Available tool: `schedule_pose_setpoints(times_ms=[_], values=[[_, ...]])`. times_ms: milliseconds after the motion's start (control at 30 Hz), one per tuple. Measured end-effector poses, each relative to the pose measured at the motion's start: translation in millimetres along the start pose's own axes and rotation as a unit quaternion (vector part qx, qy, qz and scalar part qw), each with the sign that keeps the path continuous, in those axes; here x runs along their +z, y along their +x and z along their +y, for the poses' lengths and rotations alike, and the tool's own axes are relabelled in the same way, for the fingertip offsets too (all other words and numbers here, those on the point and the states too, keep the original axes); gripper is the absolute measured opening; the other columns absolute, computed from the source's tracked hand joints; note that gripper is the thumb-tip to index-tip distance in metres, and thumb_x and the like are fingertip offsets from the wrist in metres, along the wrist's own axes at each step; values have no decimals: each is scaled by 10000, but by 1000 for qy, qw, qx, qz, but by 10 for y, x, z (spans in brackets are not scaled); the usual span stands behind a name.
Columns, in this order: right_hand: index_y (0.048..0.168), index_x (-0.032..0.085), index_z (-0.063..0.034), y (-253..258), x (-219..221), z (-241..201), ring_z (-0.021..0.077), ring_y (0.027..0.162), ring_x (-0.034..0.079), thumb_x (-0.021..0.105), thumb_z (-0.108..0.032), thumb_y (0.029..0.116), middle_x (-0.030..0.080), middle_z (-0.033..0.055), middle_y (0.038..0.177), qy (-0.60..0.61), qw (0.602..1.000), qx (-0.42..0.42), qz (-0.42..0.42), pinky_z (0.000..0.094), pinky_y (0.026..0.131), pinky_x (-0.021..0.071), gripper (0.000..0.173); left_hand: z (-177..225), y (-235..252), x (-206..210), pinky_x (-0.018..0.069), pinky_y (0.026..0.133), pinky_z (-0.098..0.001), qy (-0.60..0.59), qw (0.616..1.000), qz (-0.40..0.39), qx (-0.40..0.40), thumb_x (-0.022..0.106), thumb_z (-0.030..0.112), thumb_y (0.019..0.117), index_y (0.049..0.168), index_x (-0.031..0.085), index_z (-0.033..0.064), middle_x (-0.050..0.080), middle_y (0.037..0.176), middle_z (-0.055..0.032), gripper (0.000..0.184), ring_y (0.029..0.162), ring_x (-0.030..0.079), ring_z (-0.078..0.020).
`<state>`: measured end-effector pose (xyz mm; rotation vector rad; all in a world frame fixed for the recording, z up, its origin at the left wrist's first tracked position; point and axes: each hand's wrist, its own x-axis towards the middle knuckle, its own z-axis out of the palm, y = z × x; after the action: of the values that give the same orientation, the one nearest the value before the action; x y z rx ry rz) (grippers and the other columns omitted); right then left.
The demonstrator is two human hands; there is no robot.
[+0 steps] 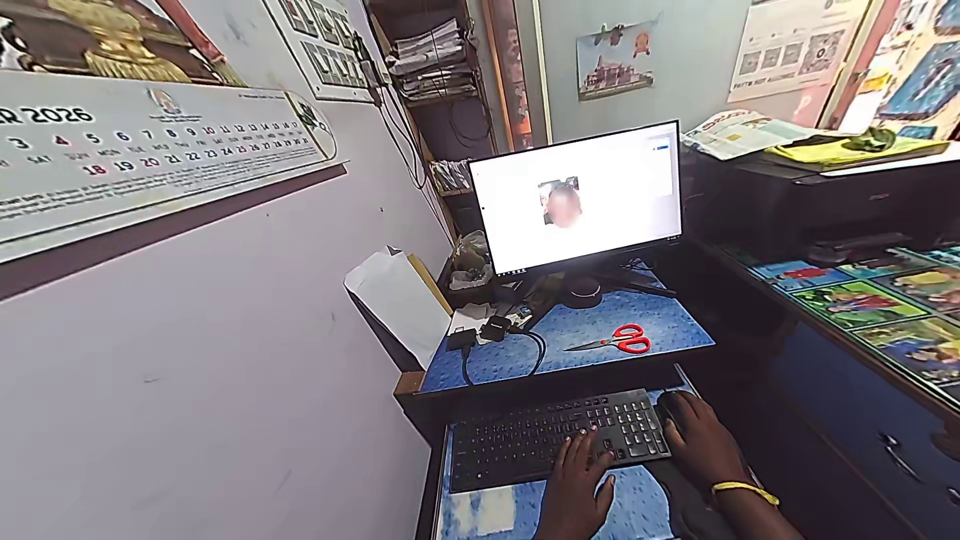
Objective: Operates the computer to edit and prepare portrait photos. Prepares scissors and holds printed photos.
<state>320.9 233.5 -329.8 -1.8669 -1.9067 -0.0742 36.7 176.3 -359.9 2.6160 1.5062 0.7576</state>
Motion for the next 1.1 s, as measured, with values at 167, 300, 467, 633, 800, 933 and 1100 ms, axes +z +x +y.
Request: schedule_pose_setpoints(times_ms=[167,300,467,633,800,933,1100], values=[[1364,630,-117,-12,6,-2,304,1343,557,529,-376,905,594,98,1440,0,1000,-6,11,494,1067,494,537,-2,4,1,276,1236,-487,1,1000,-10,3,452,486,1050,1318,675,338,418,1618,-1,379,1511,353,-199],[1380,616,-124,-15,-12,-15,297,1365,538,513,-384,912,576,91,1462,-2,1000,-5,2,493,1078,486,546,-13,-2,12,263,1241,-490,5,1000,-12,6,445,481,1055,1314,679,345,430,1611,14,375,1514,346,-189],[1375,621,-112,-6,0,-10,314,1347,553,529,-375,902,586,106,1449,-4,1000,-5,5,505,1060,497,549,0,11,-11,252,1243,-505,-2,1000,-24,4,442,487,1055,1349,651,366,410,1623,22,380,1518,339,-186],[1369,626,-98,-7,23,8,319,1332,567,549,-360,898,598,114,1432,-4,1000,-14,15,497,1063,497,544,1,34,-15,175,1256,-564,13,997,-76,13,361,567,1057,1469,507,462,316,1669,73,449,1558,240,-168],[1369,626,-99,1,58,35,311,1345,555,554,-363,900,593,115,1438,-7,1000,-13,8,488,1085,480,543,22,54,-34,160,1252,-587,18,994,-103,11,358,564,1055,1481,496,446,310,1673,55,463,1563,229,-187],[1380,620,-105,4,13,-6,310,1362,543,564,-345,900,585,110,1453,-7,1000,-3,1,490,1093,476,540,121,133,-68,152,1261,-566,14,991,-135,9,392,510,1058,1487,524,343,322,1670,11,479,1561,238,-198],[1379,620,-102,1,18,16,316,1367,539,579,-350,898,580,116,1459,-2,1000,-4,-2,497,1100,472,543,189,152,25,175,1266,-524,-11,991,-129,10,415,504,1047,1460,564,213,356,1652,-48,526,1554,261,-222]])
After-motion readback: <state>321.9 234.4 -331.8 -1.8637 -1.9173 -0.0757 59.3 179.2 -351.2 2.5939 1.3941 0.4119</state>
